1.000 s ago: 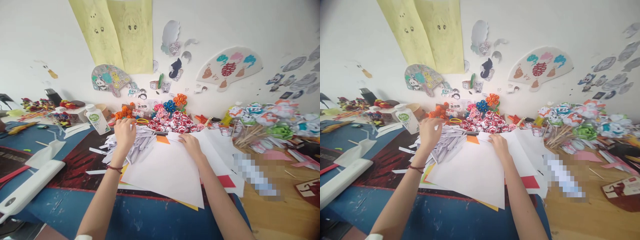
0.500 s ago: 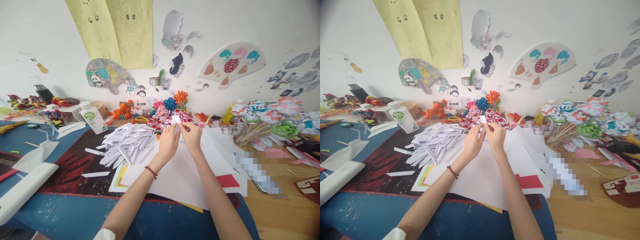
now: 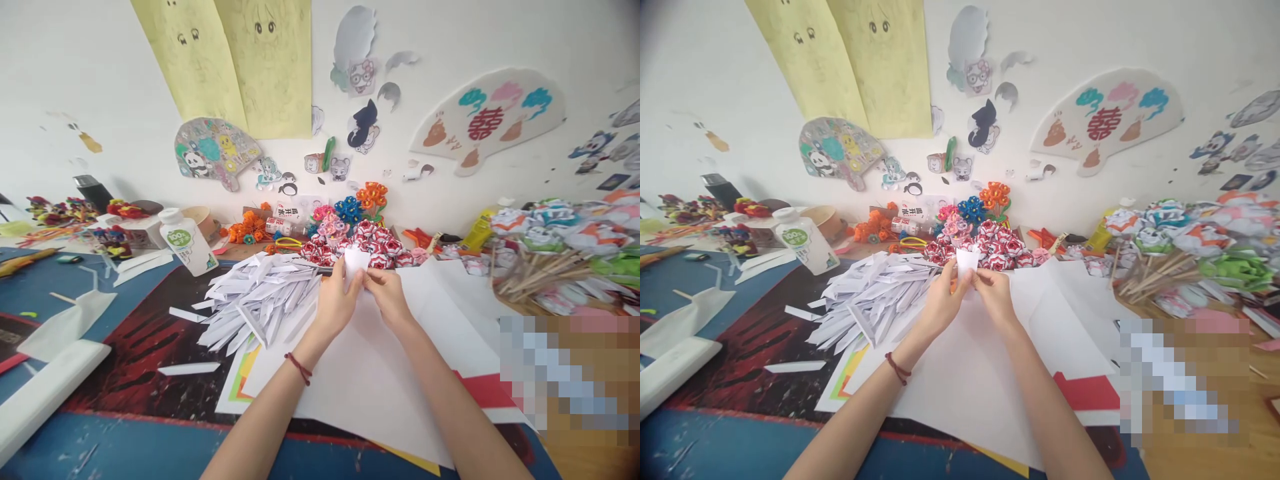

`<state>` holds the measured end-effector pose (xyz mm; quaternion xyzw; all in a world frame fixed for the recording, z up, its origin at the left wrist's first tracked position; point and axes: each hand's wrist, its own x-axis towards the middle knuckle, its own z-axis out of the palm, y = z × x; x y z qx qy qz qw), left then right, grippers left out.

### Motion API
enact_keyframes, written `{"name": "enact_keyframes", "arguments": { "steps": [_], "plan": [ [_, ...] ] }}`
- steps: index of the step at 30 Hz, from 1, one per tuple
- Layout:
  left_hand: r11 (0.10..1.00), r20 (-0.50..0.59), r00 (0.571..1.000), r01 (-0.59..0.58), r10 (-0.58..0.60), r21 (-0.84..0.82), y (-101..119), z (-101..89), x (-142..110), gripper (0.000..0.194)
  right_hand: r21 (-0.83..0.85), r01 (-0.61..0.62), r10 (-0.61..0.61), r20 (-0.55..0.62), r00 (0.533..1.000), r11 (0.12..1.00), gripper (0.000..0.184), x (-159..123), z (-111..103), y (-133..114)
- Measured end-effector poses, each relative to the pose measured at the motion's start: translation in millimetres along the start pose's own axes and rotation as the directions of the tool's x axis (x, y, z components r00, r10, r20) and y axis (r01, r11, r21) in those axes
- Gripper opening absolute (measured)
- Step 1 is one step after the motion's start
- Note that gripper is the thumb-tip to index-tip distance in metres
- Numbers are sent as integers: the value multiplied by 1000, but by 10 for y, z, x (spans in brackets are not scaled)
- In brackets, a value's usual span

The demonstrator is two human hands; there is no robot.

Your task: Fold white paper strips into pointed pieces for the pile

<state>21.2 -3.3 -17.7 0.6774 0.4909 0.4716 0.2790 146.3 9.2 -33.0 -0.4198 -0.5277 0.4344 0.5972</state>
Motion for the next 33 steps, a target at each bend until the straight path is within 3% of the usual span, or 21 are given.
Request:
{"name": "enact_keyframes", "arguments": {
  "steps": [3, 6, 11, 14, 19, 23, 25, 28, 33],
  "plan": [
    [993, 62, 998, 34, -27, -113, -66, 48, 25, 36, 49, -29, 24, 97, 995, 998, 33, 1, -20, -30],
    [975, 53, 996, 85, -76, -206, -136, 96, 51, 34, 60, -63, 51, 189, 981, 996, 32, -6, -28, -63],
    [950, 79, 991, 125, -107, -286, -106, 84, 41, 34, 62, -108, 95, 179, 979, 992, 29, 0, -59, -76],
    [989, 52, 995, 86, -81, -117, -39, 33, 24, 29, 20, -66, 64, 82, 995, 998, 27, 16, -78, -76],
    [974, -214, 972, -45, 94, 221, 35, -20, -12, 39, -213, 8, -59, -235, 970, 977, 29, -1, -65, -114],
    [940, -215, 957, -120, 196, 319, 72, -10, -45, 37, -277, 46, -122, -266, 956, 960, 27, -23, -39, -133],
    [965, -167, 972, -124, 165, 230, 68, 8, -47, 36, -156, 41, -74, -215, 974, 987, 25, -20, -28, -123],
    [999, -61, 998, -35, 33, -35, 20, 43, -24, 38, 29, -19, 21, -92, 996, 999, 24, -9, -21, -100],
    [924, 57, 997, 71, -54, -375, -69, 85, 38, 37, 74, -105, 107, -22, 994, 992, 26, -3, -41, -97]
  ]
}}
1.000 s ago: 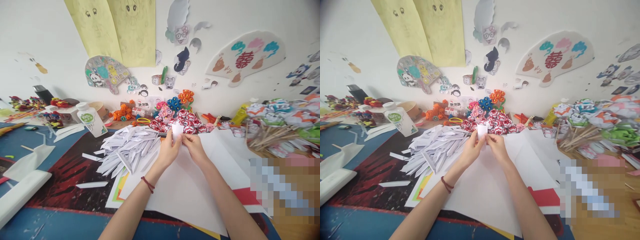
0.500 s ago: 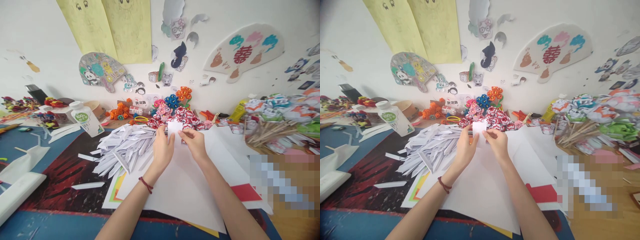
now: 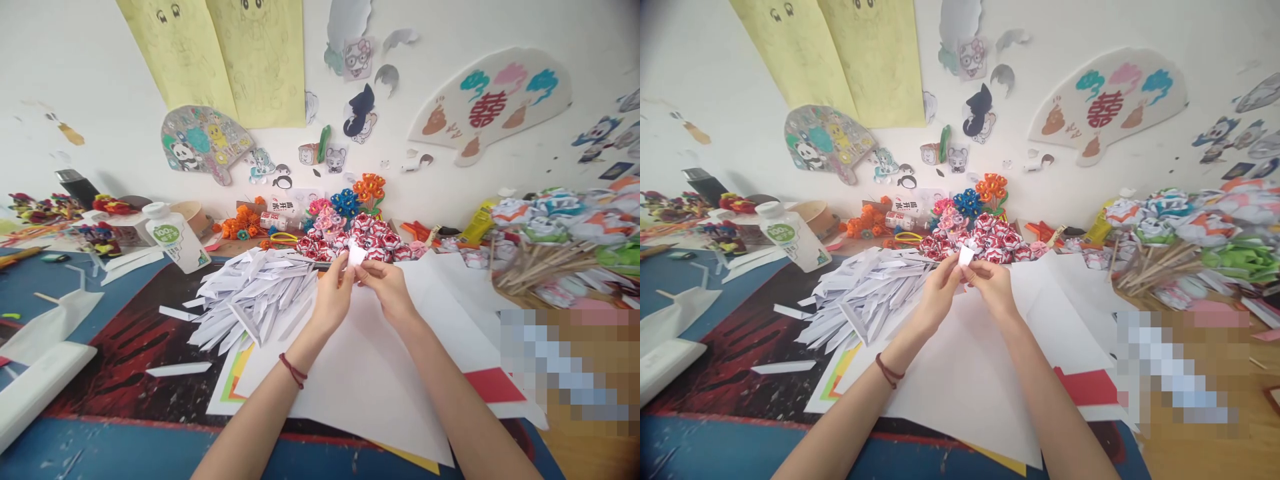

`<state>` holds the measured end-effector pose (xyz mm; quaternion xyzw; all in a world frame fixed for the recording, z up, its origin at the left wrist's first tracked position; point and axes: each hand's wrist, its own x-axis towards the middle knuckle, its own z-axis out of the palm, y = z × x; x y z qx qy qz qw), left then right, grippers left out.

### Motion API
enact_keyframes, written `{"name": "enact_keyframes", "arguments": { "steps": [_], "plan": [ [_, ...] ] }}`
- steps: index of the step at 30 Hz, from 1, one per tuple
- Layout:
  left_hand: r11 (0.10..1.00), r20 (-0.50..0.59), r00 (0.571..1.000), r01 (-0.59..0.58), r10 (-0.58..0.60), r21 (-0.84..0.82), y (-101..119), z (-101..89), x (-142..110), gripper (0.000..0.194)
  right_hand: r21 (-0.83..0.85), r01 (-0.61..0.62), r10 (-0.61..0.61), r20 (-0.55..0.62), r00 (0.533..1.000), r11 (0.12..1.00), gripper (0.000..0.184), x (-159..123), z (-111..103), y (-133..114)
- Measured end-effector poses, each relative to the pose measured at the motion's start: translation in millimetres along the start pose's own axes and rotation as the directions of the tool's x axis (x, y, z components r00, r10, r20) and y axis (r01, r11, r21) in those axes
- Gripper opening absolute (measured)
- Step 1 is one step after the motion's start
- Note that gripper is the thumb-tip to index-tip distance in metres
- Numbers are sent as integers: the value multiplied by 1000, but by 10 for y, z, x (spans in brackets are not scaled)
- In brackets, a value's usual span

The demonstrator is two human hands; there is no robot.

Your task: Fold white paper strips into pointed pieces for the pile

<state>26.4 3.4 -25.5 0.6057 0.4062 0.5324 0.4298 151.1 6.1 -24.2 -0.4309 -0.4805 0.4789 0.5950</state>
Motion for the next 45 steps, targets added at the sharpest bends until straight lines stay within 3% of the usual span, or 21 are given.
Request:
{"name": "enact_keyframes", "arguments": {
  "steps": [3, 7, 13, 16, 22, 32, 39, 45],
  "plan": [
    [997, 50, 999, 6, -1, -82, 1, -13, 17, 36, -32, 13, -13, 21, 1000, 999, 27, -5, -18, -12],
    [1000, 72, 997, -24, 25, -10, 34, -46, 18, 32, -84, 34, -30, 45, 999, 996, 30, -5, -23, -24],
    [998, 6, 1000, 5, -5, 57, 65, -77, 23, 30, -104, -63, 51, -120, 992, 993, 42, 40, -30, -49],
    [995, 17, 999, 29, -31, 94, 64, -79, 20, 31, -70, -126, 118, -103, 988, 990, 49, 54, -49, -63],
    [993, 24, 998, 47, -50, 109, 16, -74, 24, 26, -55, -74, 68, -97, 993, 996, 43, 19, -48, -118],
    [971, 34, 999, -34, 27, 237, 46, -100, 30, 19, -87, -51, 44, -76, 996, 995, 35, -14, -31, -139],
    [969, -15, 999, -43, 48, 244, 23, -105, 40, 26, -77, -65, 58, -86, 995, 995, 35, 11, -77, -102],
    [960, -32, 996, -67, 78, 273, 38, -114, 32, 19, -96, -56, 47, -89, 995, 994, 40, 11, -80, -77]
  ]
}}
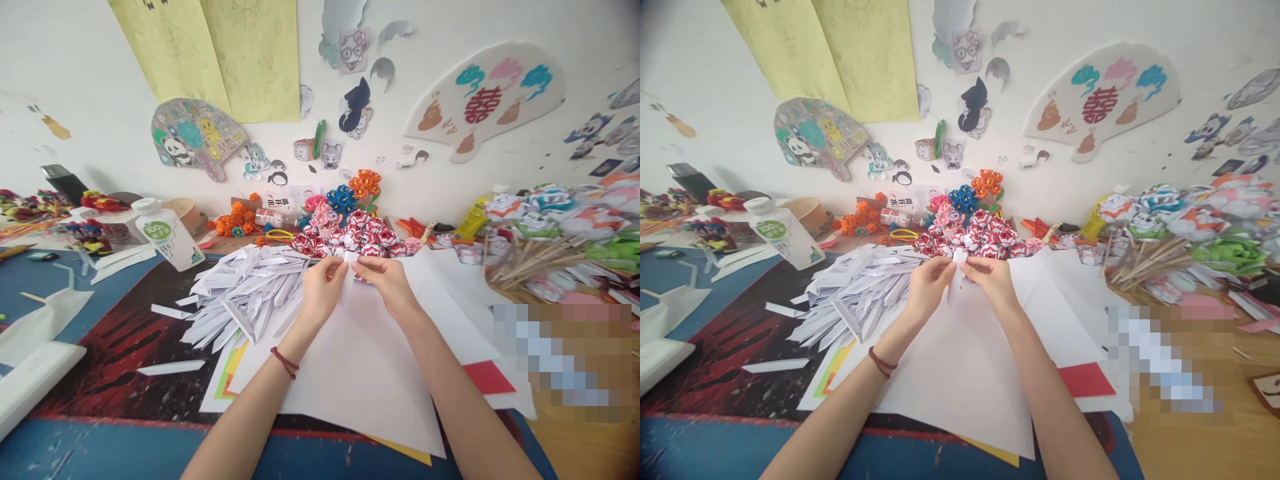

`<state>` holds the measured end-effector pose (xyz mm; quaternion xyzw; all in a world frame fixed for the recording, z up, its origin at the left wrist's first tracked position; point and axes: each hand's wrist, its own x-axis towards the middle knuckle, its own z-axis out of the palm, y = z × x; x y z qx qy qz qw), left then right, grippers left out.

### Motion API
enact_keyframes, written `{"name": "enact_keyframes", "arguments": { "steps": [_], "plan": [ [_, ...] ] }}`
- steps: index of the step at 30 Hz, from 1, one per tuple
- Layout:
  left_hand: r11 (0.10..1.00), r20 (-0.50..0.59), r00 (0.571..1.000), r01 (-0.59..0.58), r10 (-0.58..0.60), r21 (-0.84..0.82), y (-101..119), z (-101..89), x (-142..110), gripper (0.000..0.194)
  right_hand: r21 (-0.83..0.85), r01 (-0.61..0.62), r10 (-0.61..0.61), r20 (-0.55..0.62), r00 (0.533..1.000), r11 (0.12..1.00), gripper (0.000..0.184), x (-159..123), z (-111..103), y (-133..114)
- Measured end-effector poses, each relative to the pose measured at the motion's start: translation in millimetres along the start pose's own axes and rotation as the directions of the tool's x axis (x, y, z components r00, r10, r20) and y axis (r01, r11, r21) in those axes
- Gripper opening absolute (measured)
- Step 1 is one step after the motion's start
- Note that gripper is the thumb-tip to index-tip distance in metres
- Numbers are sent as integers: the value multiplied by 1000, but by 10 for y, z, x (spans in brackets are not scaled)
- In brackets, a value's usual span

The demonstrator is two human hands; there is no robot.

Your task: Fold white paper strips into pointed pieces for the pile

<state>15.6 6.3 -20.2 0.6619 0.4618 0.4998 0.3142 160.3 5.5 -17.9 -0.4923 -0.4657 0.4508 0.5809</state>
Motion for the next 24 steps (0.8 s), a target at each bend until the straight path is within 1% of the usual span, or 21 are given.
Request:
{"name": "enact_keyframes", "arguments": {
  "steps": [6, 13, 18, 24],
  "plan": [
    [998, -15, 1000, -11, 12, 58, 33, -14, -9, 16, -35, 20, -20, 4, 1000, 999, 42, -2, 1, -18],
    [998, -16, 1000, -14, 15, 68, 53, -13, -10, 15, -31, 19, -19, 7, 1000, 999, 34, -14, 0, -38],
    [997, -46, 999, -9, 13, 72, 37, -21, -8, 13, -32, 7, -7, 4, 1000, 999, 36, -36, 13, -56],
    [998, -54, 999, 5, -1, 63, 55, -25, -11, 12, -39, -18, 19, 18, 1000, 999, 34, -36, 10, -57]
  ]
}}
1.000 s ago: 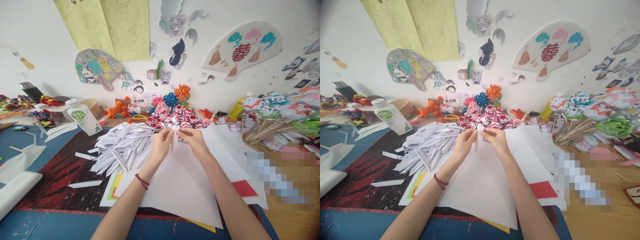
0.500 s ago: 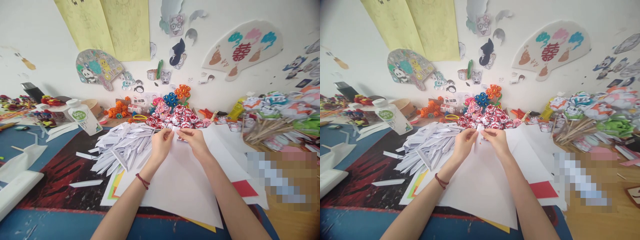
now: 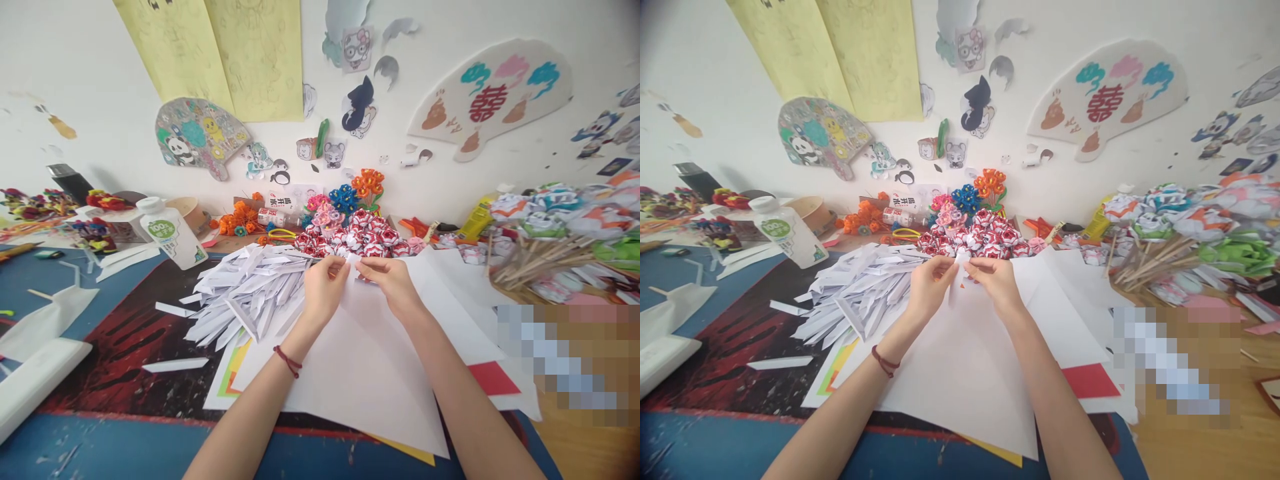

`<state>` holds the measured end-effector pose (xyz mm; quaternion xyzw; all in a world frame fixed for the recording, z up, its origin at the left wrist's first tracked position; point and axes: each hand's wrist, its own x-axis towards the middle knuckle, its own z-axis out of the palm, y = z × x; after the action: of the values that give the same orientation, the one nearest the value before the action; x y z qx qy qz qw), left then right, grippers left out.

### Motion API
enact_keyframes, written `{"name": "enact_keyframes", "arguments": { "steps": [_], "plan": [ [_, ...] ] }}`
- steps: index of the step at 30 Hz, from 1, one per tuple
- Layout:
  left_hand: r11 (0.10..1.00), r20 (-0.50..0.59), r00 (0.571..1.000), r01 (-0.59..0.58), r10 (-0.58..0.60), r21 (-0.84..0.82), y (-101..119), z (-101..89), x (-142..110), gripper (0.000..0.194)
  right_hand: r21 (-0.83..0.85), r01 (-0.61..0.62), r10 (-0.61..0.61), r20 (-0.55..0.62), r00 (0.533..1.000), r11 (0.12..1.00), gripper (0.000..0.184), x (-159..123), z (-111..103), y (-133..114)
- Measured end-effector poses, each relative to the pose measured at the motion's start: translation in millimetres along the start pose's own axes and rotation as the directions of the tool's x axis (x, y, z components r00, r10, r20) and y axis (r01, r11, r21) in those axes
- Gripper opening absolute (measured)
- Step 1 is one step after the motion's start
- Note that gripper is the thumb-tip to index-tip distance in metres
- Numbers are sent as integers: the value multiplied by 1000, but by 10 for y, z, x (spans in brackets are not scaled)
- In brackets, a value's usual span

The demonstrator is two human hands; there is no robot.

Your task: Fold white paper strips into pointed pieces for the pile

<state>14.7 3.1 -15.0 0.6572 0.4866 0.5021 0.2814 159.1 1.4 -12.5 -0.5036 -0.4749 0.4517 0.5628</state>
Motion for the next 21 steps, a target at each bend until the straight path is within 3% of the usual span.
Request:
{"name": "enact_keyframes", "arguments": {
  "steps": [21],
  "plan": [
    [1000, -1, 1000, 21, -21, -12, -9, 3, 12, 10, -30, 53, -52, 44, 998, 998, 33, 14, -20, 29]
  ]
}}
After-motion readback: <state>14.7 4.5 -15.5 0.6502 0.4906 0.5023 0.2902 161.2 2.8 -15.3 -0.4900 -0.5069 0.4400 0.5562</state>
